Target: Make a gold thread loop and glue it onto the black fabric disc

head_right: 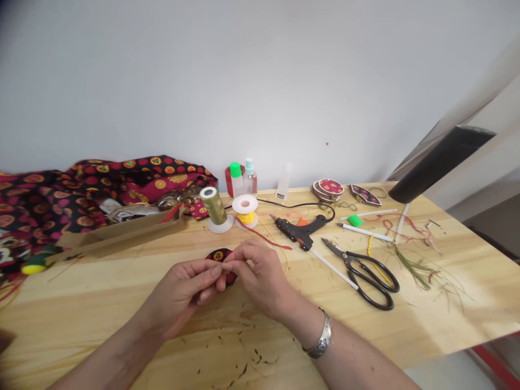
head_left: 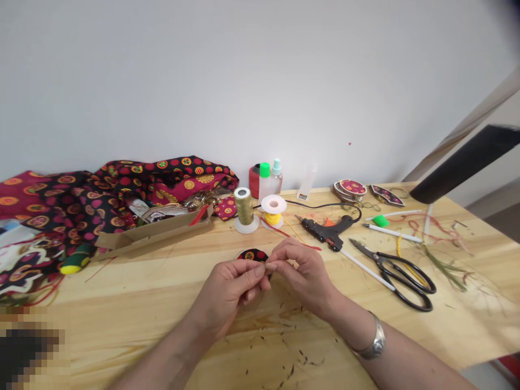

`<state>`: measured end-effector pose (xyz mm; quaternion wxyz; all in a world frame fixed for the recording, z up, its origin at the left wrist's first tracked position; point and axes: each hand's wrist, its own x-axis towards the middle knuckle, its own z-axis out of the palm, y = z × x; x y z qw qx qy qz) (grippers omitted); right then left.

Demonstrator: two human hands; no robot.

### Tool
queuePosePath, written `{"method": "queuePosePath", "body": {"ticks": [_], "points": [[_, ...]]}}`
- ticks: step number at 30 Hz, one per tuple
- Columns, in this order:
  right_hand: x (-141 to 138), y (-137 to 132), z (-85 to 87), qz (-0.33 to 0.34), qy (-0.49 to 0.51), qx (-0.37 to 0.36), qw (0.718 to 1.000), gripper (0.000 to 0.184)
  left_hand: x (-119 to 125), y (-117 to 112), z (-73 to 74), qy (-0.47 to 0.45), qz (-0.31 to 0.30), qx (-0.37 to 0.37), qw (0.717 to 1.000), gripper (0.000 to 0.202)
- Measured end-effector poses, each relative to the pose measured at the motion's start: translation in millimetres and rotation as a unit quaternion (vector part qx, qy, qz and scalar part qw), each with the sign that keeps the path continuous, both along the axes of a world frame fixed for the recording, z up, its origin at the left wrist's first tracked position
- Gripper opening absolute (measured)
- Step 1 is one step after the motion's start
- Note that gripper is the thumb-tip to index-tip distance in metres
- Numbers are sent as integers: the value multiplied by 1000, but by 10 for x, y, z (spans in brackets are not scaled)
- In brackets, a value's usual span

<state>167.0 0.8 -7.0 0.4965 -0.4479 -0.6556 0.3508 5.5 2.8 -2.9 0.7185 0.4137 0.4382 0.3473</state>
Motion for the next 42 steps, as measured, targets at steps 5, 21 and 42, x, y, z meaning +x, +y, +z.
{"method": "queuePosePath", "body": {"ticks": [5,21,42], "points": [[-7,1,17,5,-19,-6,1000,17,7,-4,2,11,5,12,1000,24],[-7,-23,-4,-8,-19,-5,1000,22,2,-10,6,48,17,22,998,17],[14,6,15,13,-4,-21,1000,12,3,-20,-14,21,4,-12,1000,15]]}}
